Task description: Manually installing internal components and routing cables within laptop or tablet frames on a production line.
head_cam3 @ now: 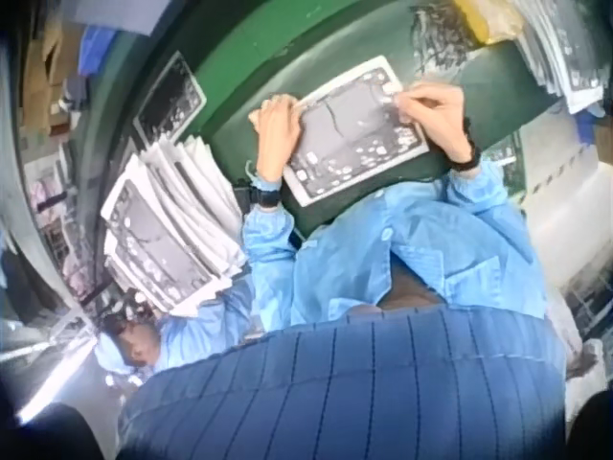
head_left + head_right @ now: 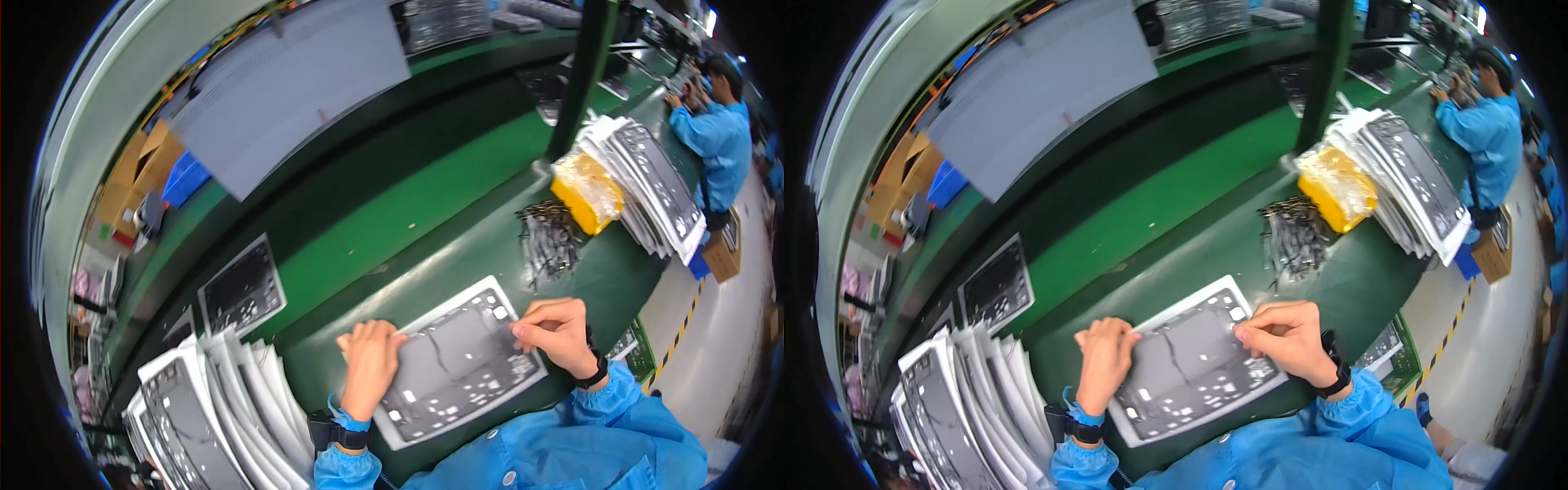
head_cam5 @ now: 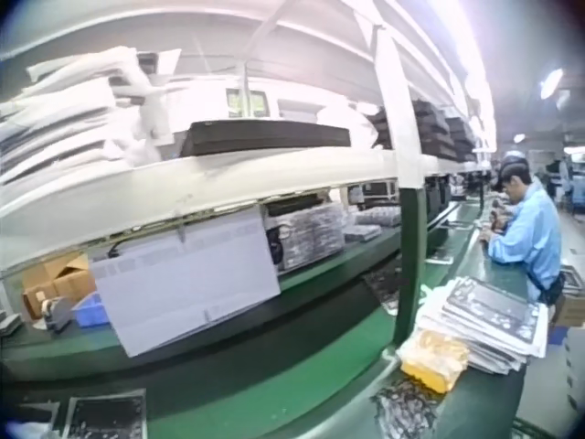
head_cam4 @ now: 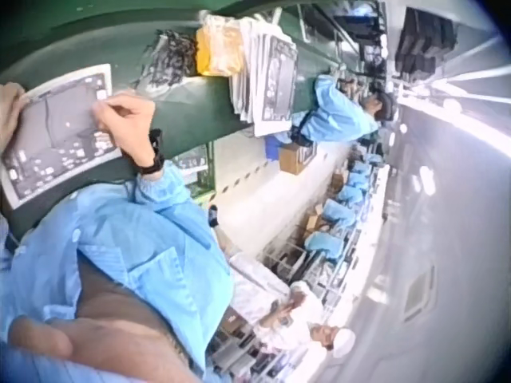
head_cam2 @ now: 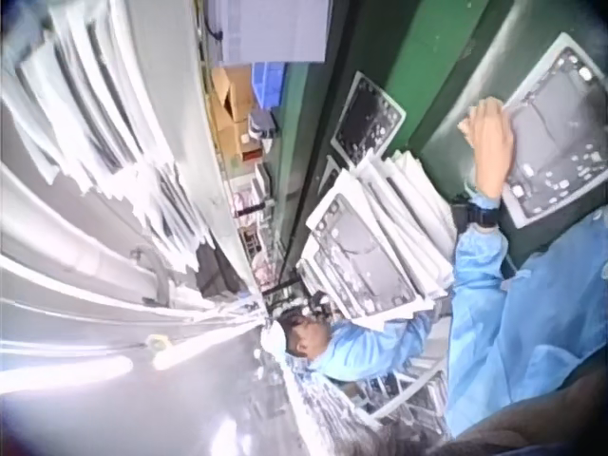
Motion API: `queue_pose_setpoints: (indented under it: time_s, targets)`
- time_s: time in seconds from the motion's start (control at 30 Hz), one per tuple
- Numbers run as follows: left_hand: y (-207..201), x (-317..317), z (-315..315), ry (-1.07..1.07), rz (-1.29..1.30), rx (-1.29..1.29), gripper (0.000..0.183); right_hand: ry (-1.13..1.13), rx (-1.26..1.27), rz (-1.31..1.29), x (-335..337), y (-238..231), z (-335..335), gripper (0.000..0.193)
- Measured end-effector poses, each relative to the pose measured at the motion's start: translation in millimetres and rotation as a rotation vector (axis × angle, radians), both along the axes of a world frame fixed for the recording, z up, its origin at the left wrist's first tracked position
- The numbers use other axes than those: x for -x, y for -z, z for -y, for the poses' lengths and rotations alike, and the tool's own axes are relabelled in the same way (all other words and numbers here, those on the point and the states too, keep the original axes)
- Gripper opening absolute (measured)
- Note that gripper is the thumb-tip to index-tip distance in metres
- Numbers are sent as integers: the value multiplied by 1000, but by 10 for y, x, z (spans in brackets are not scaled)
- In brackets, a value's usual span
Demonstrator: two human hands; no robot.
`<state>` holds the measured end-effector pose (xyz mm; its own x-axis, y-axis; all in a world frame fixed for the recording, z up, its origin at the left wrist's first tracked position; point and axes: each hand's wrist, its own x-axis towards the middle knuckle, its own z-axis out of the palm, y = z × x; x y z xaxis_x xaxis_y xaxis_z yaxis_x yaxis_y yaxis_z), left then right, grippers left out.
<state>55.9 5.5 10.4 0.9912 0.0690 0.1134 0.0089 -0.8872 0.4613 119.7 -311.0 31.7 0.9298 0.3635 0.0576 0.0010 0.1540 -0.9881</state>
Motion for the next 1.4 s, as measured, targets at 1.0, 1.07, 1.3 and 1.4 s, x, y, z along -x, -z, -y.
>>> queue_pose_setpoints:
  time_s: [1.0, 1.07, 1.3, 1.4]
  targets:
    - [-1179, -319, 1192, 709, 243, 719, 20, -192, -487, -231, 346, -500, 78, 12]
    - [-1128, -247, 1175, 697, 272, 704, 20, -197, -524, -235, 376, -443, 23, 12]
    - [-552, -873, 1232, 454, 83, 436, 10, -249, -227, 78, 353, -296, 62, 10]
    - [-88, -1500, 1217, 259, 81, 368, 13, -169, -122, 131, 237, -195, 106, 9]
